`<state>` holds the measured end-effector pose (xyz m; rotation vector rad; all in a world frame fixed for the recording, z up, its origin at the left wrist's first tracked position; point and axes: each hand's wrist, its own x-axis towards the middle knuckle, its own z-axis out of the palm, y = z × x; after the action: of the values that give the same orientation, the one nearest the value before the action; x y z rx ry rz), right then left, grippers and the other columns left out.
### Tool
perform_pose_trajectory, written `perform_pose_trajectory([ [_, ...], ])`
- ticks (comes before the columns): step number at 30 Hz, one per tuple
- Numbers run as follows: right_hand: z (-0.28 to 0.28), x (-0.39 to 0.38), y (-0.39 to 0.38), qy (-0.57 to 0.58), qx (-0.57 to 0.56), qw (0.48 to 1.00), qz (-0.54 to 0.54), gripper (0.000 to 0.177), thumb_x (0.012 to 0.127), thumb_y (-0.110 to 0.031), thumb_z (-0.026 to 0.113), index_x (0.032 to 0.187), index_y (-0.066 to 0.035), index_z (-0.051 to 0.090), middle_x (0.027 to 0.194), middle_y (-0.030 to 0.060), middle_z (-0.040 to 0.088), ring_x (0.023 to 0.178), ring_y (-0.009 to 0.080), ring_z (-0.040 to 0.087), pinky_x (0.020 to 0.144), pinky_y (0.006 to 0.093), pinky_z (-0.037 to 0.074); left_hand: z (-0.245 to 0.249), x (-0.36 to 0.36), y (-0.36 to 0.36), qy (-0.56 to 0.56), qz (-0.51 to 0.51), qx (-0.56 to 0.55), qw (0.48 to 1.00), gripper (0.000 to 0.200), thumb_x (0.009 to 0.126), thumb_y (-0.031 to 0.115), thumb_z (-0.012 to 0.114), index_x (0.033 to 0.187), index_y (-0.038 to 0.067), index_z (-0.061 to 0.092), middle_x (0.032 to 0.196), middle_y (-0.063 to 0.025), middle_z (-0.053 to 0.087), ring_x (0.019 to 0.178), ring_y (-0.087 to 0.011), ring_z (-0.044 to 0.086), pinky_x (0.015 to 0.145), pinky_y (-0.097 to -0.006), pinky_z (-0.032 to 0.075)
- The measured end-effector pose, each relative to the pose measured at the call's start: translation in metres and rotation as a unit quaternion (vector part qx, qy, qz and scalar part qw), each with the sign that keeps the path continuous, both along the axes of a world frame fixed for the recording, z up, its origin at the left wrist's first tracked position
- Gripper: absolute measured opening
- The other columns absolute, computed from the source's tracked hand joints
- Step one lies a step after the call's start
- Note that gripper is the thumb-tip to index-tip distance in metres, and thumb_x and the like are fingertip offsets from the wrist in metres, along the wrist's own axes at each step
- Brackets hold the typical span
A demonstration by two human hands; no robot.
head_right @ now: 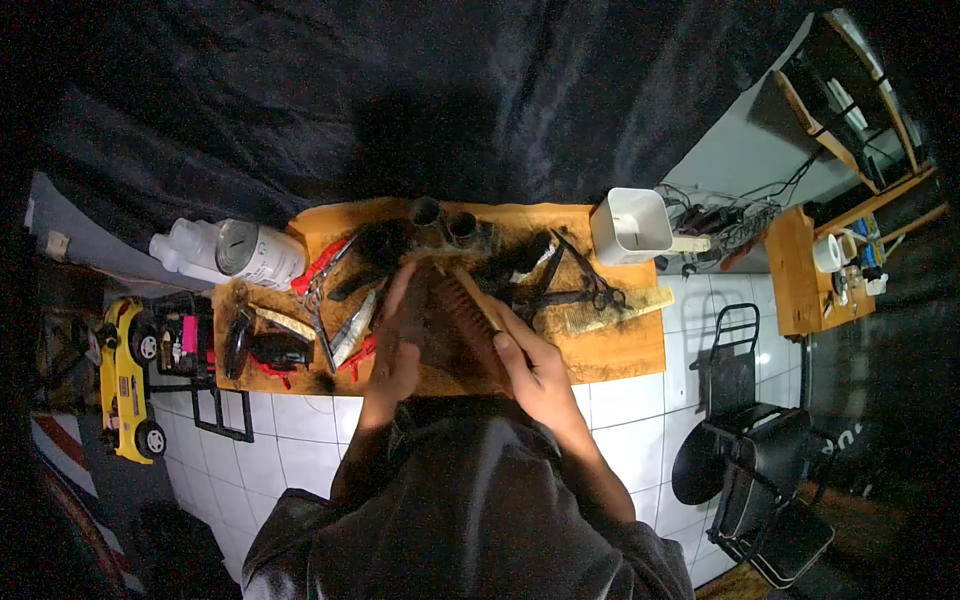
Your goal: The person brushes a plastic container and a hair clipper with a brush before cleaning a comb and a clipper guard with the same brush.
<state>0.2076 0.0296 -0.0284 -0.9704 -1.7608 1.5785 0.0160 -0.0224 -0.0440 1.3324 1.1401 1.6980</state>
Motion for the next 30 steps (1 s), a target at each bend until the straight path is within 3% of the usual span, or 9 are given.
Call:
perform_pose_trajectory([
  [6, 0.030, -0.005, -0.007, -0.016, 0.092, 0.984, 0.151, 0.041, 0.096, -0.017, 0.055, 0.135, -0.005, 0.052, 0.123, 0.0198, 0.062, 0.113, 0.0280, 0.061, 0.097, 0.0351, 0.045, -0.009, -0.010, 0.002, -0.191, -0.035, -0.032, 0.980, 0.101, 0.083, 0.075, 0.044, 0.151, 0.006, 0.016, 0.145, -0.0122, 0.034, 0.129, -0.0279, 0.043, 0.109, -0.0436, 0.035],
  [10, 0.024, 0.008, 0.006, -0.082, 0.143, 0.974, 0.156, 0.040, 0.093, -0.017, 0.058, 0.130, -0.001, 0.056, 0.119, 0.0211, 0.063, 0.105, 0.0299, 0.065, 0.091, 0.0340, 0.048, -0.008, -0.024, 0.003, -0.226, -0.038, -0.013, 0.973, 0.095, 0.087, 0.073, 0.039, 0.151, 0.006, 0.016, 0.142, -0.0124, 0.041, 0.128, -0.0260, 0.045, 0.107, -0.0404, 0.039],
  [11, 0.015, 0.007, 0.007, -0.079, 0.192, 0.972, 0.107, 0.044, 0.091, -0.017, 0.062, 0.134, -0.009, 0.055, 0.102, 0.0201, 0.066, 0.081, 0.0300, 0.068, 0.070, 0.0333, 0.052, -0.007, -0.024, 0.003, -0.240, -0.032, -0.031, 0.970, 0.097, 0.086, 0.075, 0.038, 0.151, 0.006, 0.016, 0.144, -0.0122, 0.040, 0.129, -0.0254, 0.044, 0.107, -0.0390, 0.038],
  [14, 0.028, -0.007, 0.002, -0.088, 0.175, 0.980, 0.034, 0.045, 0.090, -0.017, 0.063, 0.133, -0.009, 0.055, 0.096, 0.0210, 0.065, 0.076, 0.0297, 0.065, 0.068, 0.0351, 0.050, -0.006, -0.015, 0.004, -0.239, -0.012, -0.071, 0.968, 0.100, 0.084, 0.078, 0.034, 0.151, 0.005, 0.018, 0.147, -0.0113, 0.036, 0.132, -0.0243, 0.041, 0.107, -0.0357, 0.036],
  [17, 0.030, -0.022, -0.005, -0.047, 0.188, 0.978, 0.074, 0.044, 0.089, -0.014, 0.064, 0.131, -0.004, 0.056, 0.094, 0.0192, 0.064, 0.079, 0.0268, 0.062, 0.074, 0.0327, 0.048, -0.017, -0.005, 0.011, -0.164, 0.057, -0.077, 0.982, 0.093, 0.088, 0.077, 0.023, 0.147, 0.006, 0.029, 0.145, -0.0098, 0.039, 0.130, -0.0243, 0.043, 0.105, -0.0350, 0.038],
  [19, 0.029, -0.026, -0.007, 0.000, 0.203, 0.974, 0.099, 0.045, 0.088, -0.014, 0.066, 0.131, -0.004, 0.057, 0.094, 0.0183, 0.065, 0.079, 0.0284, 0.063, 0.074, 0.0323, 0.049, -0.004, -0.013, 0.005, -0.252, 0.066, -0.093, 0.961, 0.093, 0.088, 0.077, 0.023, 0.145, 0.005, 0.032, 0.142, -0.0106, 0.042, 0.128, -0.0242, 0.045, 0.105, -0.0357, 0.038],
  [22, 0.031, -0.005, 0.000, -0.146, 0.198, 0.954, 0.169, 0.042, 0.087, -0.016, 0.067, 0.128, -0.008, 0.059, 0.094, 0.0190, 0.067, 0.078, 0.0336, 0.064, 0.073, 0.0348, 0.051, 0.009, -0.022, 0.006, -0.279, 0.081, -0.060, 0.955, 0.089, 0.088, 0.075, 0.028, 0.144, 0.005, 0.034, 0.135, -0.0143, 0.049, 0.123, -0.0261, 0.050, 0.103, -0.0396, 0.042],
  [24, 0.032, 0.003, 0.006, -0.152, 0.217, 0.954, 0.140, 0.042, 0.084, -0.016, 0.069, 0.125, -0.011, 0.063, 0.094, 0.0199, 0.067, 0.076, 0.0355, 0.064, 0.071, 0.0367, 0.051, -0.003, -0.028, 0.007, -0.212, 0.079, -0.052, 0.973, 0.089, 0.088, 0.075, 0.026, 0.144, 0.007, 0.035, 0.135, -0.0132, 0.050, 0.123, -0.0262, 0.050, 0.103, -0.0394, 0.042],
  [30, 0.035, -0.007, 0.002, -0.140, 0.262, 0.954, 0.037, 0.043, 0.082, -0.025, 0.071, 0.124, -0.017, 0.065, 0.093, 0.0166, 0.069, 0.080, 0.0362, 0.065, 0.072, 0.0422, 0.053, -0.011, 0.001, 0.008, -0.327, 0.024, -0.083, 0.941, 0.081, 0.092, 0.070, 0.026, 0.141, 0.007, 0.038, 0.135, -0.0152, 0.049, 0.119, -0.0291, 0.053, 0.101, -0.0397, 0.043],
])
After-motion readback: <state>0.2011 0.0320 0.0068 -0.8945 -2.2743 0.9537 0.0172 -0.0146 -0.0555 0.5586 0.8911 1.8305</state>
